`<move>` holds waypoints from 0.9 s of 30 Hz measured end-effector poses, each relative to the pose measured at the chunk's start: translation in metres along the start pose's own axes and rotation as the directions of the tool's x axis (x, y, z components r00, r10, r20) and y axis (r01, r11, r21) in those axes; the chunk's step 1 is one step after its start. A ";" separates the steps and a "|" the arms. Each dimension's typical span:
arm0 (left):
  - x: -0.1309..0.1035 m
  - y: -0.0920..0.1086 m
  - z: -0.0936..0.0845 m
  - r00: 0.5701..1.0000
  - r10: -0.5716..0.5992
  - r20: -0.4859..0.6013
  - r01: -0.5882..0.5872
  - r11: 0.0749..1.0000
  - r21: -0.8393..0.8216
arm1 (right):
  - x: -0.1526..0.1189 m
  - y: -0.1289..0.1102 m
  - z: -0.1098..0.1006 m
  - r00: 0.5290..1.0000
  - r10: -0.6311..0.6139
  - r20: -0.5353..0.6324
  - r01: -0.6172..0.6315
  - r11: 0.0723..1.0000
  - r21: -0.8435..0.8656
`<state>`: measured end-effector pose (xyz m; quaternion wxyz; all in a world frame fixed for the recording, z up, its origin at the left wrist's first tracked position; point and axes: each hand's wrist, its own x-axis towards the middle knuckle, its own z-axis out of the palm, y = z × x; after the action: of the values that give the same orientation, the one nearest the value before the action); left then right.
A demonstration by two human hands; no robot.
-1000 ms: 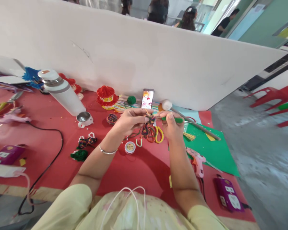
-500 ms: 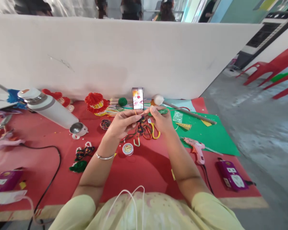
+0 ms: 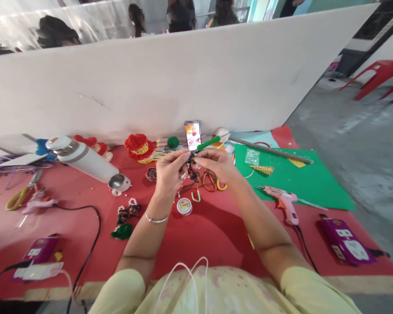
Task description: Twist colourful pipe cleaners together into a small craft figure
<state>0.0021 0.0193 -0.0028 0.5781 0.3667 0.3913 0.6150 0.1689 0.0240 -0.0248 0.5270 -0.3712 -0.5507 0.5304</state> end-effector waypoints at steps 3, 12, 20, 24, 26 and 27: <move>0.000 -0.001 0.001 1.000 0.009 -0.001 -0.009 1.000 0.008 | -0.001 0.000 0.001 0.999 -0.023 -0.033 0.021 0.999 -0.049; 0.003 -0.003 -0.005 0.990 -0.128 0.051 0.131 0.990 -0.046 | -0.004 -0.009 0.000 0.998 -0.046 -0.032 0.044 0.996 -0.074; 0.000 -0.003 -0.003 0.996 -0.084 0.037 0.085 0.996 -0.029 | -0.003 -0.006 0.001 1.000 -0.019 -0.017 0.019 0.999 0.028; -0.001 -0.003 -0.002 0.998 -0.058 0.025 0.059 0.998 -0.022 | -0.001 -0.003 0.001 1.000 -0.005 -0.015 0.006 0.998 0.061; -0.001 -0.003 -0.002 0.999 -0.047 0.017 0.048 0.999 -0.017 | -0.001 -0.002 0.002 1.000 0.011 -0.011 -0.010 0.997 0.075; -0.002 -0.003 -0.001 0.999 -0.042 0.017 0.042 0.999 -0.014 | -0.001 -0.002 0.002 1.000 0.016 -0.011 -0.015 0.997 0.080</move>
<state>0.0024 0.0177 -0.0065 0.5967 0.3591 0.3896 0.6027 0.1676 0.0225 -0.0228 0.5404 -0.3570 -0.5233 0.5538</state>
